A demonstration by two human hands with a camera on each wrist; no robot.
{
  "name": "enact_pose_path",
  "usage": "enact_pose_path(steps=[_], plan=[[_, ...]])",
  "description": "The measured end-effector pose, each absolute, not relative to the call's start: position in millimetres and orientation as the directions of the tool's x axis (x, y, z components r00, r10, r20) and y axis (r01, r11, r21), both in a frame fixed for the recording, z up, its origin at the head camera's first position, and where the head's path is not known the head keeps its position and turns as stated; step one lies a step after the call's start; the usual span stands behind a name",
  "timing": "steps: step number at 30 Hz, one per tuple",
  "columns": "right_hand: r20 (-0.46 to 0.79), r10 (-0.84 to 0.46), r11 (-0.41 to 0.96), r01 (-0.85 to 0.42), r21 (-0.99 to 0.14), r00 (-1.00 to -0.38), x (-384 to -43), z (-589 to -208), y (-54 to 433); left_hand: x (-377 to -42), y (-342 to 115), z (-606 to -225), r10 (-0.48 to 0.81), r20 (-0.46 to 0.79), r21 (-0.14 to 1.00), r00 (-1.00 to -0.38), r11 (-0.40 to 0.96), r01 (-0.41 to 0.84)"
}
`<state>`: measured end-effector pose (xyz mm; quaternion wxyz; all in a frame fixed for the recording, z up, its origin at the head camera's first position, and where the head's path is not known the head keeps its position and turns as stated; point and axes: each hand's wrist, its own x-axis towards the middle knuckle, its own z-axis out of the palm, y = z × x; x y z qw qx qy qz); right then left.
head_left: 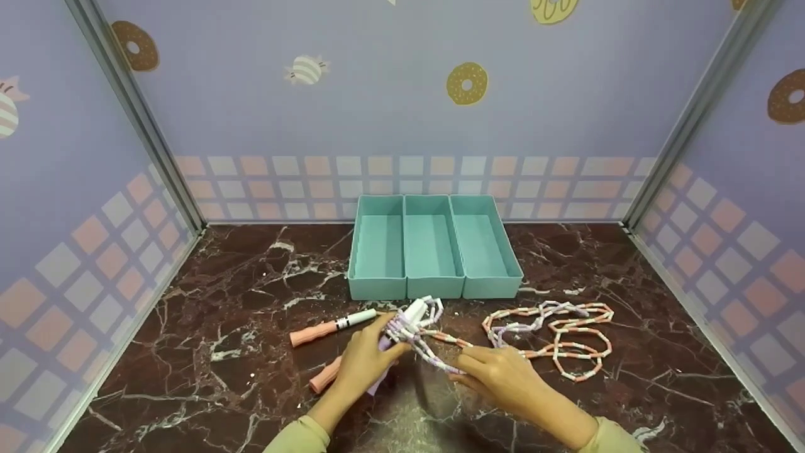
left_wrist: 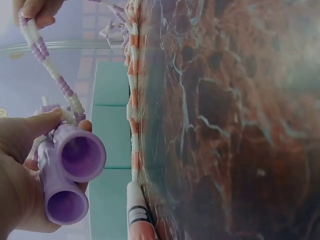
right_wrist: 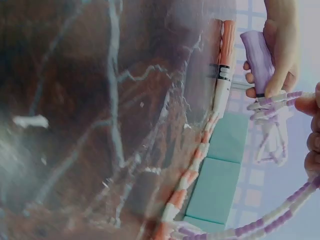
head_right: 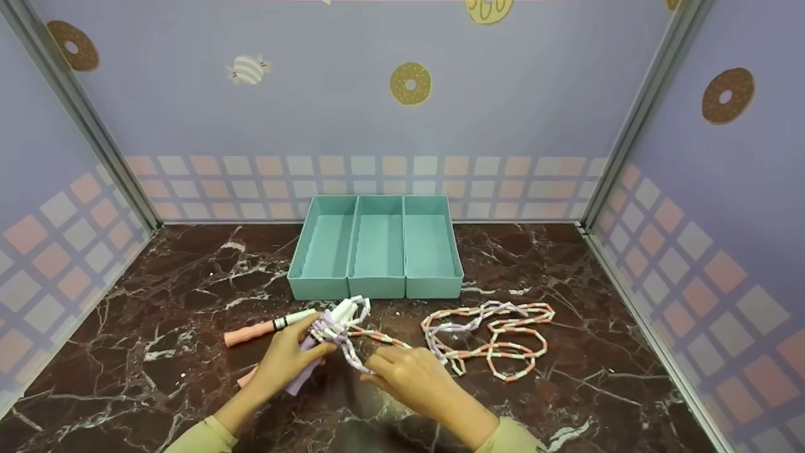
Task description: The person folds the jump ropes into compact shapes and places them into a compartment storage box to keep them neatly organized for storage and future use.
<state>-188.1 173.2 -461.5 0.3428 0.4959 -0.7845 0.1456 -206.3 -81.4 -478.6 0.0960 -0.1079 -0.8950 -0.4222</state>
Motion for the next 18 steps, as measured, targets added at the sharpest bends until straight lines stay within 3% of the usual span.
enact_pose_path(steps=[10, 18], plan=[[0.624, -0.772, 0.348, -0.902, 0.256, -0.120, -193.9, -427.5, 168.8, -198.2, -72.8, -473.1, 0.250, 0.249, 0.543, -0.936, 0.764, 0.349], [0.587, -0.805, 0.344, -0.877, 0.335, -0.091, -203.2, -407.2, 158.3, -189.7, -61.4, -464.6, 0.385, 0.185, 0.390, -0.904, 0.816, 0.427]])
